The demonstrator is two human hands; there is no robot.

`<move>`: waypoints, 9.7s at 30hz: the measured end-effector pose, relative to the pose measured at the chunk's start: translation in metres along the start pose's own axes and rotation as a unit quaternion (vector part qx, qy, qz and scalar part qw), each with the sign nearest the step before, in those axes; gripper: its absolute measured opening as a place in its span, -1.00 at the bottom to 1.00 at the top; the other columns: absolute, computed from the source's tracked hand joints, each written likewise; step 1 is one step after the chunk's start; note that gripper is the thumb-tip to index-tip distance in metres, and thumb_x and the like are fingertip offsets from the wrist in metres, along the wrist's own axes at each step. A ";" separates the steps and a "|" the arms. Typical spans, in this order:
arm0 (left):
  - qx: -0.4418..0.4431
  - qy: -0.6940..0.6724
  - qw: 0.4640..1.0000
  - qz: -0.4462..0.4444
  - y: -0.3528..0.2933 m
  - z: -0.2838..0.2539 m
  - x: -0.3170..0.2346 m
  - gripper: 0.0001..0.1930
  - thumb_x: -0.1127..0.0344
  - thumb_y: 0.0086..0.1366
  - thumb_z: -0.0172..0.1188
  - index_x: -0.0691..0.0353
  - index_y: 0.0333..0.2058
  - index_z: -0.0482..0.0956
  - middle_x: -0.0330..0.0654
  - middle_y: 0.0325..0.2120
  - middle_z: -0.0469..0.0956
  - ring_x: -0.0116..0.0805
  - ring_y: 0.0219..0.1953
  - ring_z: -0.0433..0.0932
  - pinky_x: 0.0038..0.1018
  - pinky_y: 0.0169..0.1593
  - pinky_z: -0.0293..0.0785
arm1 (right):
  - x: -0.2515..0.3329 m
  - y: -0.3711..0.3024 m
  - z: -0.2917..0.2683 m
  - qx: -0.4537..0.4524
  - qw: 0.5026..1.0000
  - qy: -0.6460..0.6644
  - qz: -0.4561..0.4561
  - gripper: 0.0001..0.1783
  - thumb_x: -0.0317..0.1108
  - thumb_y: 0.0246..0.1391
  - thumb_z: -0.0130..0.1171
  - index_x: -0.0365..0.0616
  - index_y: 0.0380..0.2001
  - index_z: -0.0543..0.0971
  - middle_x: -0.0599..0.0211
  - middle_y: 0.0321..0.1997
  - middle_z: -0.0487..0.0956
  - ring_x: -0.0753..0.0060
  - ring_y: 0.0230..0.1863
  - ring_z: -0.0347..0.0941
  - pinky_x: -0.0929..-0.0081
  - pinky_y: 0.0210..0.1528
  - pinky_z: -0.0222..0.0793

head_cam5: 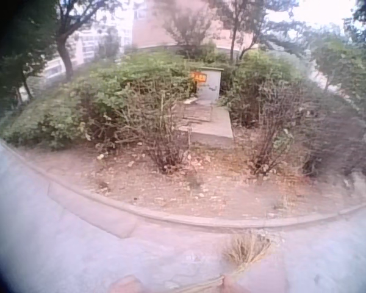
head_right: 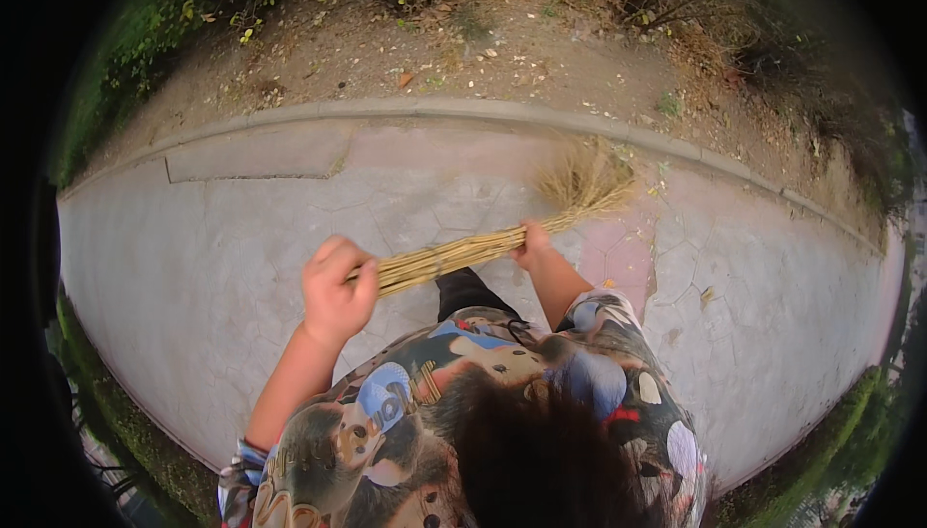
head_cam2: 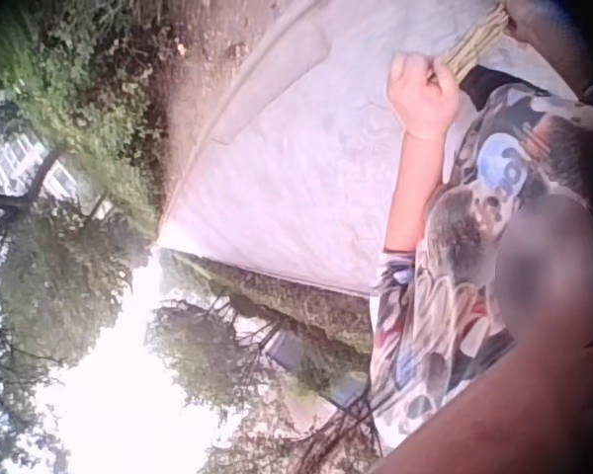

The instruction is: The person sweeps a paved outdoor walkway with a traditional straw broom, moving debris and leaves toward the edge of the path. The camera is mounted on the person's head, providing a first-person view of the sweeping action.

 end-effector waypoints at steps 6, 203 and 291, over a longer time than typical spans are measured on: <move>0.008 -0.026 0.999 0.018 -0.022 0.083 -0.025 -0.95 0.46 0.02 0.24 0.21 -0.55 0.54 -0.13 -0.60 0.44 -0.11 -0.56 0.48 -0.31 -0.49 0.42 | 0.093 -0.028 -0.110 -0.009 0.987 0.078 -0.141 -0.78 -0.14 0.18 0.03 -0.03 -0.43 0.42 0.36 -0.42 0.54 0.29 -0.39 0.52 0.26 -0.23 0.58; 0.758 -0.053 0.197 0.620 0.316 1.452 -1.183 -0.61 0.36 -0.06 0.39 0.08 -0.16 0.63 -0.14 -0.22 0.63 -0.03 -0.27 0.63 -0.28 -0.22 0.57 | 0.817 0.018 -1.093 -0.282 0.224 0.925 -0.120 -0.63 -0.09 0.29 -0.20 -0.17 -0.12 0.37 0.09 -0.07 0.48 0.04 -0.11 0.48 -0.04 0.03 0.45; 0.749 -0.044 0.211 0.626 0.022 1.863 -1.584 -0.71 0.35 0.05 0.32 0.01 -0.19 0.62 -0.18 -0.11 0.60 -0.10 -0.19 0.61 -0.29 -0.17 0.57 | 0.967 -0.035 -1.727 -0.233 0.213 0.946 -0.067 -0.47 -0.09 0.23 -0.14 -0.25 0.12 0.29 -0.07 0.19 0.40 -0.13 0.14 0.42 -0.14 0.19 0.31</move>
Point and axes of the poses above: each hand's wrist, its own y-axis towards the middle knuckle, its own z-axis out of the palm, x = y × z, the point moved 5 cm from there along y, towards the middle knuckle
